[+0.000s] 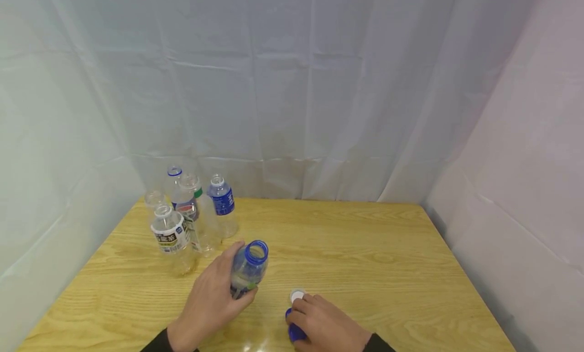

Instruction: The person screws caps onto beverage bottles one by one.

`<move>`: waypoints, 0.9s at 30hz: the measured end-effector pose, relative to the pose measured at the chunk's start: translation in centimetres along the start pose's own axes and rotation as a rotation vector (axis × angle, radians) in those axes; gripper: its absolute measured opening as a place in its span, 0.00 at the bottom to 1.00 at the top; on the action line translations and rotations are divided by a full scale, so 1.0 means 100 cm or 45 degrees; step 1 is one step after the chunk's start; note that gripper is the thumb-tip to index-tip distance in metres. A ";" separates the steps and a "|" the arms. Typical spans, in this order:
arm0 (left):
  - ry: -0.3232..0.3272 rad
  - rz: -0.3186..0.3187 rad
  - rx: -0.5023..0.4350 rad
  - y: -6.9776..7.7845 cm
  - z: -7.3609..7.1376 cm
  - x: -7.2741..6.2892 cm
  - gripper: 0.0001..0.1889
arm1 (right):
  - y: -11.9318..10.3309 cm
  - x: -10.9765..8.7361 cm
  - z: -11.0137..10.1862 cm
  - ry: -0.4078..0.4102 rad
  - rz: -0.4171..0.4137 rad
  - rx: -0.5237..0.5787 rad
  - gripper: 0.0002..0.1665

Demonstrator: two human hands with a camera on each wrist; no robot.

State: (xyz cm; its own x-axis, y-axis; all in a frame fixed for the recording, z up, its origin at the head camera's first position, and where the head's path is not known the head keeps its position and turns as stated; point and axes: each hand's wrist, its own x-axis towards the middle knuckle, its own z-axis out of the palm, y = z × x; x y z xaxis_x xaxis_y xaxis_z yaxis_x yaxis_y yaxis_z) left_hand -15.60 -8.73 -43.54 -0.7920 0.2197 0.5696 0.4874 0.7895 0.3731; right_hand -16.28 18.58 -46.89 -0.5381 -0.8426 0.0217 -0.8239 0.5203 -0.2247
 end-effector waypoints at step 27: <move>-0.053 0.055 0.014 0.007 0.001 -0.004 0.54 | -0.021 -0.014 -0.042 0.598 -0.070 0.071 0.26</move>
State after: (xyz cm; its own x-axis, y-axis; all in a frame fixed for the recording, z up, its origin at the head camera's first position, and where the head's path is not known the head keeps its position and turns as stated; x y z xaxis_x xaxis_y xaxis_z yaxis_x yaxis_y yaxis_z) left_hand -14.99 -8.22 -43.58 -0.7849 0.2772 0.5541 0.5176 0.7850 0.3404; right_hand -14.55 19.23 -42.31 -0.5271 -0.7078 0.4703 -0.8493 0.4579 -0.2627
